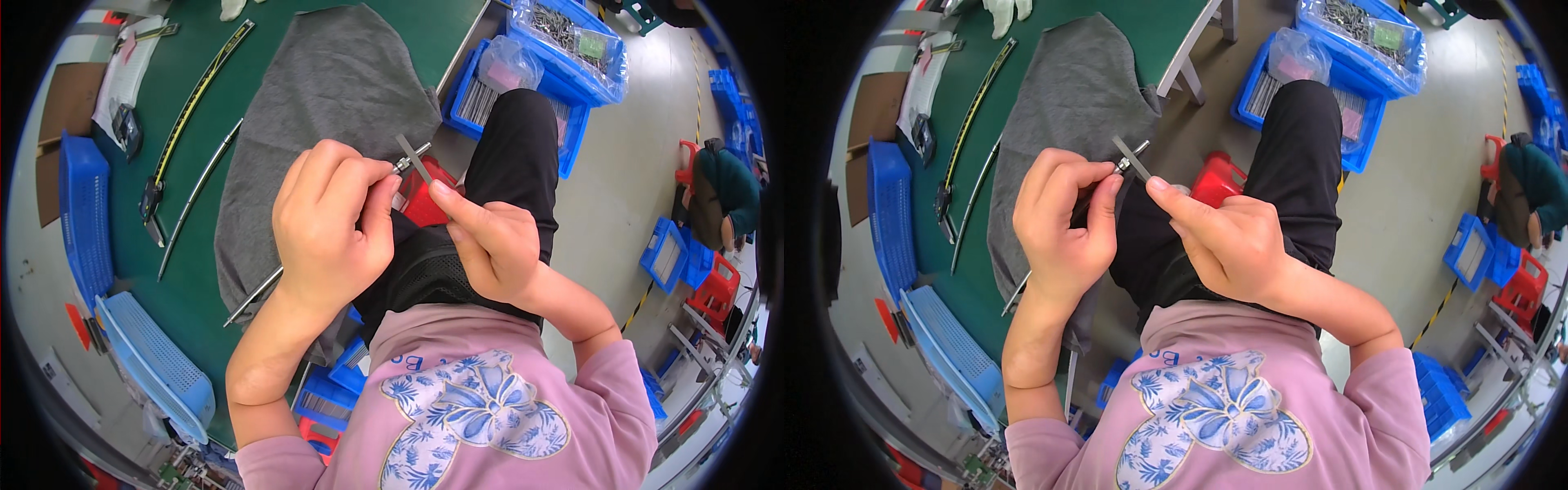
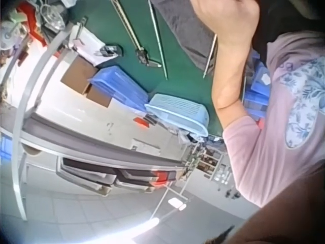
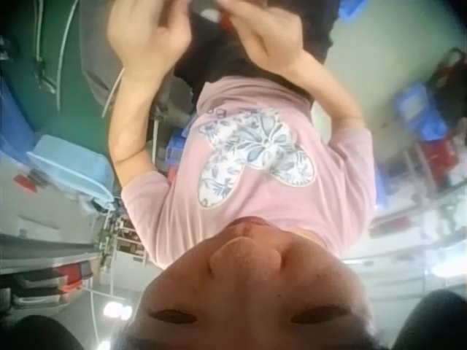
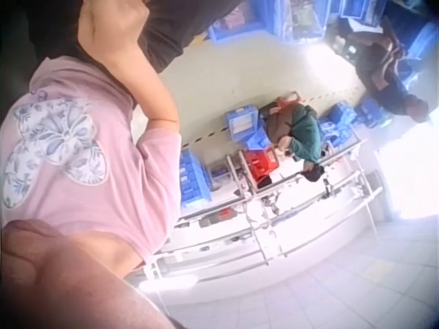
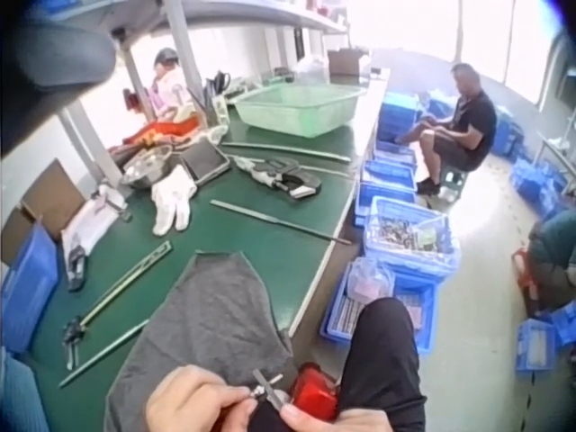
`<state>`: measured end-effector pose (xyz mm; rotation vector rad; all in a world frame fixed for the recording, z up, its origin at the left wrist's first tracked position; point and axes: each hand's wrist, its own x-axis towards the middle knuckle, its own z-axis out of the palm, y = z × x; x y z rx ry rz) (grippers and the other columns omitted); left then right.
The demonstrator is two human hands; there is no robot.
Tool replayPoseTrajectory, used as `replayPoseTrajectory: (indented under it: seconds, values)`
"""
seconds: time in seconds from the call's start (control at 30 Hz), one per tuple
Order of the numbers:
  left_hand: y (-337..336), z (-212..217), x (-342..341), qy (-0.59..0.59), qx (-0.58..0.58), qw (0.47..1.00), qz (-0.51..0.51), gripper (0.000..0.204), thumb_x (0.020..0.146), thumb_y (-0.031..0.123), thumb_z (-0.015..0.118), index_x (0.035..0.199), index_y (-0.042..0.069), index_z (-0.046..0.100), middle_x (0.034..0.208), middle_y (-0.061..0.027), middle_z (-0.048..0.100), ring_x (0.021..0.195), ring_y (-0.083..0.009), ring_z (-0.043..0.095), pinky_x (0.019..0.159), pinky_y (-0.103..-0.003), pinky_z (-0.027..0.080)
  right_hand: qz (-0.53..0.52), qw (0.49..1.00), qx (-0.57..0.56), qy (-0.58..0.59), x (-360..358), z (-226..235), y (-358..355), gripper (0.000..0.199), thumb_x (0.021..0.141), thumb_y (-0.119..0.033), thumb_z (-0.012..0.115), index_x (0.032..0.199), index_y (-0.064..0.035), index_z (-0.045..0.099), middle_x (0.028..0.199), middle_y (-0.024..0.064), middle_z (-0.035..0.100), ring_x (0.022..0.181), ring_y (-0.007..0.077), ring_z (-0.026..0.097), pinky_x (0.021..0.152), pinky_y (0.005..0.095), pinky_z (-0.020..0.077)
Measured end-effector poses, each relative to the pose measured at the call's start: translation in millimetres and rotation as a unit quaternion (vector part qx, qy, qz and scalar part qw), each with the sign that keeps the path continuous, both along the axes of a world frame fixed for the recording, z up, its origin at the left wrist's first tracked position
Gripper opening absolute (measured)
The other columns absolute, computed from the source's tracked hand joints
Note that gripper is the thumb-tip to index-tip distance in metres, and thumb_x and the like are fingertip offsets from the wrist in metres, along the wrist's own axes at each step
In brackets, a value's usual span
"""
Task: Assembling a small metal component onto a long metal rod and using a file for adjustment at a manufacturing workbench.
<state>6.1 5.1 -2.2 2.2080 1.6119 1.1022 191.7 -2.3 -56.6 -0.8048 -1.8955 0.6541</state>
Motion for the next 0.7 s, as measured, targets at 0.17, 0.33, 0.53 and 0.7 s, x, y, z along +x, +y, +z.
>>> replayPoseTrajectory:
  seconds: [0.17,0.33,0.53,0.7]
  values:
    - [-1,1,2,-0.009,-0.005,1.0,0.01,0.016,0.067,-0.004,0.073,0.077,0.003,0.063,0.075,-0.0073,0.055,0.065,-0.0256,0.056,0.057,-0.035,0.044,0.014,1.0,-0.013,-0.003,3,3,0,0.05,0.074,0.004,0.069,0.123,-0.0012,0.063,0.071,0.0077,0.065,0.04,0.0171,0.045,0.043,0.0298,0.0399]
    - [-1,0,3,-0.016,0.003,1.0,0.013,0.016,0.067,-0.003,0.073,0.077,0.004,0.063,0.074,-0.0071,0.056,0.066,-0.0255,0.057,0.057,-0.035,0.045,0.016,1.0,-0.024,-0.012,2,6,-1,0.049,0.074,0.005,0.069,0.122,-0.0015,0.064,0.068,0.0081,0.063,0.041,0.0177,0.047,0.043,0.0304,0.0403]
    - [2,-1,2,-0.024,0.013,0.999,-0.02,0.015,0.067,-0.005,0.072,0.074,0.002,0.061,0.073,-0.0073,0.055,0.064,-0.0258,0.055,0.055,-0.036,0.044,-0.012,0.994,-0.021,-0.111,-4,26,8,0.047,0.075,0.002,0.064,0.121,-0.0051,0.065,0.05,0.0044,0.049,0.039,0.0202,0.047,0.041,0.0326,0.0377]
    - [2,-2,3,-0.052,0.001,0.999,-0.007,0.016,0.066,-0.006,0.071,0.071,0.002,0.057,0.072,-0.0082,0.053,0.063,-0.0268,0.053,0.054,-0.036,0.042,-0.012,0.987,0.0,-0.163,6,30,3,0.045,0.072,0.0,0.064,0.116,-0.0092,0.067,0.049,0.0037,0.048,0.037,0.0205,0.047,0.039,0.0325,0.0347]
